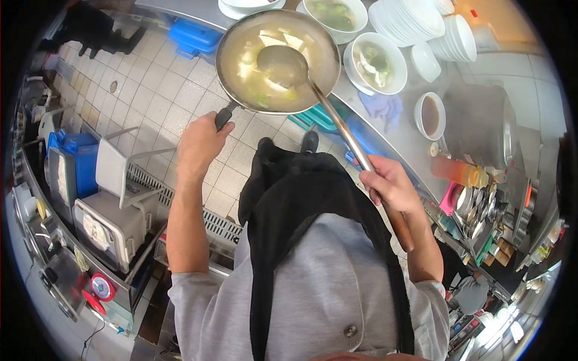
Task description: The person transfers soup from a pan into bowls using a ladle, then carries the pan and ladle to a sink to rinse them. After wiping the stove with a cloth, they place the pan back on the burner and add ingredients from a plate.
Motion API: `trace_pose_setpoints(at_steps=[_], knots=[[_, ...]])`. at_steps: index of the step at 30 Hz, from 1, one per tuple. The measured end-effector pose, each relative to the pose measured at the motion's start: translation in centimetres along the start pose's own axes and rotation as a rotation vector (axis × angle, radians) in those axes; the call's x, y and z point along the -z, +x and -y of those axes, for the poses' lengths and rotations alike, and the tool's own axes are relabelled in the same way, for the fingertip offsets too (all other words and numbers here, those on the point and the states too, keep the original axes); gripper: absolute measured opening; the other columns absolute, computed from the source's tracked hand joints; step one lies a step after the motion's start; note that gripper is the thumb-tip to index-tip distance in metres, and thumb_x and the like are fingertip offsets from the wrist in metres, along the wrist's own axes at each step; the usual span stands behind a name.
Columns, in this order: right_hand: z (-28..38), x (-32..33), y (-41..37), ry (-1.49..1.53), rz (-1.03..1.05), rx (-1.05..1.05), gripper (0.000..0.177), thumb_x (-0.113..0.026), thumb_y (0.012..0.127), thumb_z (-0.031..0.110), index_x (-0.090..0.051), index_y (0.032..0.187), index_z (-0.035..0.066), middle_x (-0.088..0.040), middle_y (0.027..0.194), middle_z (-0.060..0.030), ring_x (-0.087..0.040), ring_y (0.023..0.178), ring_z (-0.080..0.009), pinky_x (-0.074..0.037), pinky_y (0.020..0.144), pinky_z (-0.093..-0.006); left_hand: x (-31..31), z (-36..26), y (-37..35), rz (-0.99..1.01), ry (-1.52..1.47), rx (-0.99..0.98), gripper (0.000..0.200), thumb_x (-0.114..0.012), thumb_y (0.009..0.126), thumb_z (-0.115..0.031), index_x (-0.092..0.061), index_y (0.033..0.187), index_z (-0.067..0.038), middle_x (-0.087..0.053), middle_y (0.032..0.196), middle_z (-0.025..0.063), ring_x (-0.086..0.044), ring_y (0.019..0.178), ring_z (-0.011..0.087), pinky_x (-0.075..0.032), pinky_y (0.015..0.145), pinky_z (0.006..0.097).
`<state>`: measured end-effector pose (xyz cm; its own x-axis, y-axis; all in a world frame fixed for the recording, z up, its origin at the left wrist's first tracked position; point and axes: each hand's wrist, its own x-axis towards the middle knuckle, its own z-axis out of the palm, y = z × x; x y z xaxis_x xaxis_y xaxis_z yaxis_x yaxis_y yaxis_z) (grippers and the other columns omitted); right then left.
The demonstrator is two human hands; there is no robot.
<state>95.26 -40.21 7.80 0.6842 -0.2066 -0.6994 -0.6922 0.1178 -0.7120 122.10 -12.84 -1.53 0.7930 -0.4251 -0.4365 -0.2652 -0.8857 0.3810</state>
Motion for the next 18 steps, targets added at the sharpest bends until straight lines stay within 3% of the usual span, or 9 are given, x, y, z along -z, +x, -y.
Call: trace_pose_setpoints(at_steps=[10,13,18], knots=[[0.9,0.3,0.3,0.478,0.139,-0.067,0.036,-0.061,0.097,0.020,-0.065,0.121,-0.007,-0.055,0.068,0.0001,-0.042,0.041,-0.0060,-0.033,0.039,-0.0217,-0.7,0.3,-0.3,-0.018,-0.036,-0.018,0.039,-0.073,0.092,-0.039,-0.069,0.098,0.000,-0.071,0.089,0.0262,-0.068,0.090,0.0457,-0.053,0.078,0.0537],[0.9,-0.2,-0.2,0.281,0.085,-0.023,0.036,-0.061,0.098,0.020,-0.064,0.121,-0.007,-0.055,0.068,0.0002,-0.043,0.042,-0.0062,-0.033,0.039,-0.0214,-0.6,0.1,-0.4,-0.015,-0.030,-0.010,0.040,-0.073,0.092,-0.038,-0.069,0.098,0.001,-0.071,0.089,0.0262,-0.069,0.090,0.0455,-0.053,0.079,0.0533],[0.6,-0.4,0.4,0.214,0.103,-0.031,0.036,-0.064,0.097,0.017,-0.063,0.123,-0.007,-0.056,0.071,-0.0007,-0.047,0.044,-0.0089,-0.037,0.042,-0.0239,-1.2,0.6,-0.2,-0.056,-0.033,-0.027,0.039,-0.075,0.091,-0.039,-0.068,0.094,0.000,-0.070,0.082,0.0237,-0.069,0.083,0.0435,-0.052,0.073,0.0521]])
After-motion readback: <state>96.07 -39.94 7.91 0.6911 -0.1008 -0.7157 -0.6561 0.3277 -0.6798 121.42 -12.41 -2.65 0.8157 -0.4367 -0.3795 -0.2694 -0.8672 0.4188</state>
